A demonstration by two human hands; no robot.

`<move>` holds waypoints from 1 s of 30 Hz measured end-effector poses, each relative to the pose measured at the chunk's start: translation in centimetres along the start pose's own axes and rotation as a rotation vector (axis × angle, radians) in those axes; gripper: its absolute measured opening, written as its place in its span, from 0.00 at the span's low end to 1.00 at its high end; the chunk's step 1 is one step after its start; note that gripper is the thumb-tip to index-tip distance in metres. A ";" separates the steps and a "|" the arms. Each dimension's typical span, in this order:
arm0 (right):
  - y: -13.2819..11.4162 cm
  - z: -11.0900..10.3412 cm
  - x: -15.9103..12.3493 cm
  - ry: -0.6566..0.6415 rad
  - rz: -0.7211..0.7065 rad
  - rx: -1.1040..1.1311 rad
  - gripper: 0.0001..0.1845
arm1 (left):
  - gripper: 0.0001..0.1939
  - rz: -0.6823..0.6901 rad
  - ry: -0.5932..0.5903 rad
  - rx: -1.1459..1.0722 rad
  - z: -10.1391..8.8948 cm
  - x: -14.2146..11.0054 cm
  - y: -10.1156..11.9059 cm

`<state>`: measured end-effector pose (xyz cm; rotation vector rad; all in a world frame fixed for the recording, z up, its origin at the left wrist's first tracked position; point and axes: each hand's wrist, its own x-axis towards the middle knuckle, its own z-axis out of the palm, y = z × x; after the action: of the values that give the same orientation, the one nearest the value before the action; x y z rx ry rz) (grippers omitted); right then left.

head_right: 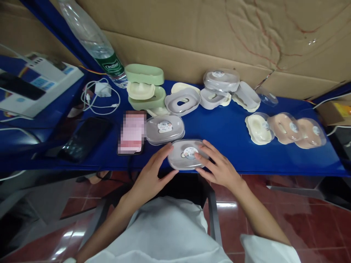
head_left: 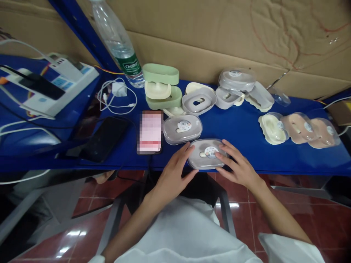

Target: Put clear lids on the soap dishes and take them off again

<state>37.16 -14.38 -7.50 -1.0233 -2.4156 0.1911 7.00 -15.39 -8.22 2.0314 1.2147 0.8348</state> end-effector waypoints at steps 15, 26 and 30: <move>-1.2 0.6 -1.3 0.015 0.090 -0.026 0.48 | 0.38 0.036 -0.012 0.058 0.3 0.5 0.0; -0.3 -0.7 -1.5 0.199 0.194 -0.098 0.44 | 0.38 0.029 -0.025 0.105 0.5 0.8 0.0; 3.3 -5.7 -4.4 0.474 0.332 -0.499 0.44 | 0.32 0.031 -0.019 0.125 0.6 0.9 0.0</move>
<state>44.70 -15.51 -5.36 -1.4885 -1.8825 -0.5138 7.76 -14.72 -8.37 2.1582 1.2560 0.7688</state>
